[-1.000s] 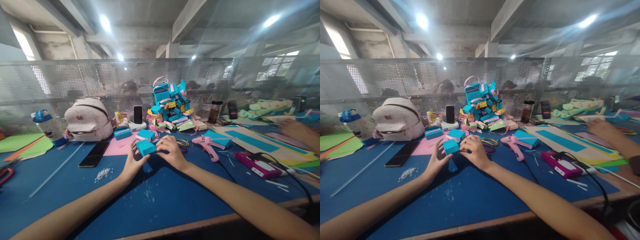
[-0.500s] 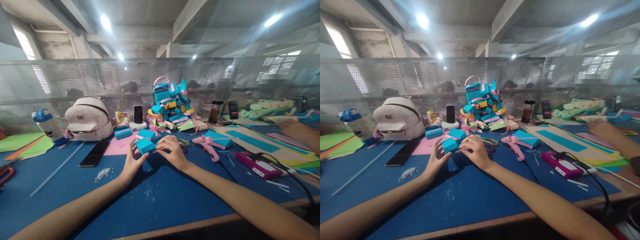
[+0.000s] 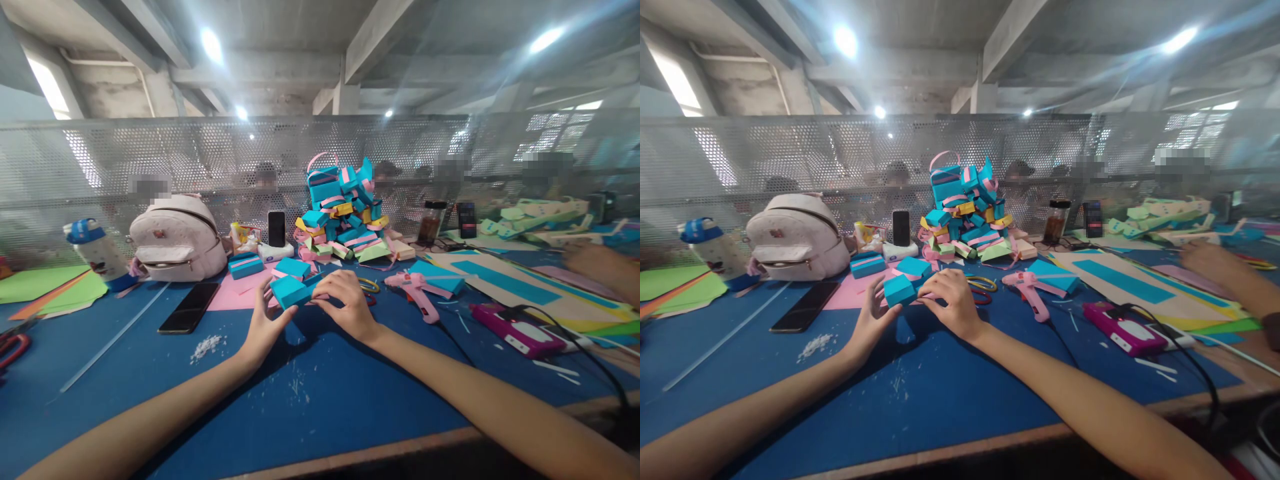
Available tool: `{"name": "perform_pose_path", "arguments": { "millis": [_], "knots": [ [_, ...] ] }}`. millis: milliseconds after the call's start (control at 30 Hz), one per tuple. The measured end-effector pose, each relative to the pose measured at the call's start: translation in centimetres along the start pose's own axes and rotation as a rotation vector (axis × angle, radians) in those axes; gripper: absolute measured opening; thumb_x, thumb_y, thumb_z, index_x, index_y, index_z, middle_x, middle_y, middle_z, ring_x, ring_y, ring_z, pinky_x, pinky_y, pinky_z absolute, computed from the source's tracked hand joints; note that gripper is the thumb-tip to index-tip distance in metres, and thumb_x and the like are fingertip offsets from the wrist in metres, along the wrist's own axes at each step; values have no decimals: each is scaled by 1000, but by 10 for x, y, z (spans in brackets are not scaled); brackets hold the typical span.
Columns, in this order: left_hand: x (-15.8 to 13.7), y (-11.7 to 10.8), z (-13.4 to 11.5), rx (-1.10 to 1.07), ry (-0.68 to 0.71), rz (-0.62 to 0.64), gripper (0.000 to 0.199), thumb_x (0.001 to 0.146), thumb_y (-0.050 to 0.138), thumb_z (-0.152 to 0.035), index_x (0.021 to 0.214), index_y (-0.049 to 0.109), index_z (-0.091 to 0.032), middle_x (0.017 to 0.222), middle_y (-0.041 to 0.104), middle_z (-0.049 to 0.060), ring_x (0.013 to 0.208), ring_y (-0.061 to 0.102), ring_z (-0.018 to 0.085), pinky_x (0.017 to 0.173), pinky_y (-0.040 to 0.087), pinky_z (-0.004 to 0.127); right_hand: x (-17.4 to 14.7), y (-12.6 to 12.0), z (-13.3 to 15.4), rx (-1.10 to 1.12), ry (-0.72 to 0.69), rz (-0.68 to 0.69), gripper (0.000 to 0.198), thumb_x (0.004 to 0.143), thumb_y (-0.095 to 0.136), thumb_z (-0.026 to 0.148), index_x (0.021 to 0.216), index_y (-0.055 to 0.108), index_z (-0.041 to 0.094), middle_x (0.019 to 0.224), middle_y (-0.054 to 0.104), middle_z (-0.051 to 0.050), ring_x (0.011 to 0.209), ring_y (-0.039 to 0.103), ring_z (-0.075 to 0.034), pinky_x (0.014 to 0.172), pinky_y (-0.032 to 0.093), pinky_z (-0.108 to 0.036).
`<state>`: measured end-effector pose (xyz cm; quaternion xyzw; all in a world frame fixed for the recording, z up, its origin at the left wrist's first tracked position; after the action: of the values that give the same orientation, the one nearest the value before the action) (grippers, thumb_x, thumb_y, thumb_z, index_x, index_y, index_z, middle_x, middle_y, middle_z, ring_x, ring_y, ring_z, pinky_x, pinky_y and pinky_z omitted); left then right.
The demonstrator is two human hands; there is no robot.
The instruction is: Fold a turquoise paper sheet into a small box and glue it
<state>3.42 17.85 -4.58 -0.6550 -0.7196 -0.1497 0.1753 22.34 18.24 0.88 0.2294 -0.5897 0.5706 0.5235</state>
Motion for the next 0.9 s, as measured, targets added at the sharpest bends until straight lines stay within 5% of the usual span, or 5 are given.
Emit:
{"name": "perform_pose_path", "arguments": {
  "millis": [900],
  "knots": [
    [-2,8,3,-69,-113,149,74,79,72,-45,138,30,-29,144,44,12,126,52,29,94,50,40,-1,-3,9,-213,-185,-49,7,91,65,20,85,65,23,82,69,0,80,56,-18,80,37,-35]
  ]
}}
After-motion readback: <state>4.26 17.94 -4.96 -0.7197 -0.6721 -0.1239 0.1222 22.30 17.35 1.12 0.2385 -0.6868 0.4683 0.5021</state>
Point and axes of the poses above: each hand's wrist, its own x-axis towards the middle knuckle, its own y-axis out of the palm, z = x × y, the point moved 5 cm from there along x, towards the middle knuckle
